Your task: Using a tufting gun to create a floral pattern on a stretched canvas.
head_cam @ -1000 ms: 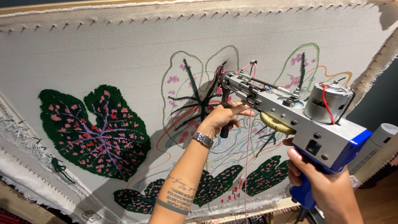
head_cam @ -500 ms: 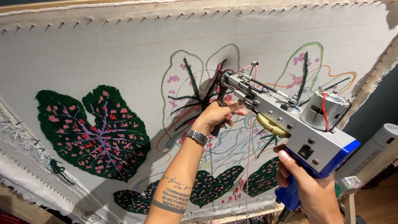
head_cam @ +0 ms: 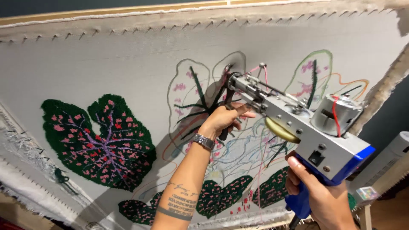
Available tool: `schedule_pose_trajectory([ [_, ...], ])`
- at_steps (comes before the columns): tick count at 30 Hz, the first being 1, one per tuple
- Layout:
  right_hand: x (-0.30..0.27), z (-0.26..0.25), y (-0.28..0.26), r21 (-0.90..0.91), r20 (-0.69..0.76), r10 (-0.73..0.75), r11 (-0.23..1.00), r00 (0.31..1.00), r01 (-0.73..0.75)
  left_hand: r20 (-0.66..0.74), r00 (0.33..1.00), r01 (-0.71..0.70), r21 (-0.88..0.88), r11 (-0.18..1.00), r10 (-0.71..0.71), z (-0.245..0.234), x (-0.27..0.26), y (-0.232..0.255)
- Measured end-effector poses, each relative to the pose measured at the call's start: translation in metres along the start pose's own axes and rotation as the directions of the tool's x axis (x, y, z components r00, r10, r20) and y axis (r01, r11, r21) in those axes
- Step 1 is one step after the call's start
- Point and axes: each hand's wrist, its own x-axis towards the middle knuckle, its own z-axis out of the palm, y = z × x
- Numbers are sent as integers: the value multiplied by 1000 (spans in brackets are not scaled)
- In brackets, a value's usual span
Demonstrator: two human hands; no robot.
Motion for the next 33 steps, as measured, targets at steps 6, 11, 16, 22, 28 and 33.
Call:
schedule_pose_trajectory([
  [6, 3, -5, 2, 63, 42, -46, 997, 998, 43, 31, 999, -19, 2, 1000, 19, 0, 0, 6],
  [11, 4, -14, 4, 40, 30, -41, 998, 999, 39, 41, 998, -35, -26, 999, 36, 1, 10, -5],
  [16, 0, -41, 0, 58, 91, -29, 998, 995, 24, 140, 986, -81, -107, 991, 95, 16, 5, -10],
  [22, -12, -84, -10, 15, 111, -42, 999, 993, 41, 272, 924, -185, -295, 937, 268, 34, 4, -34],
  [28, -12, -143, 7, 2, 64, 88, 996, 994, -89, -241, 796, -496, 269, 826, 556, 23, -44, -5],
  [33, -17, -135, 0, 6, 54, 52, 999, 997, -52, -357, 398, -351, 792, 500, 845, 5, -39, 7],
])
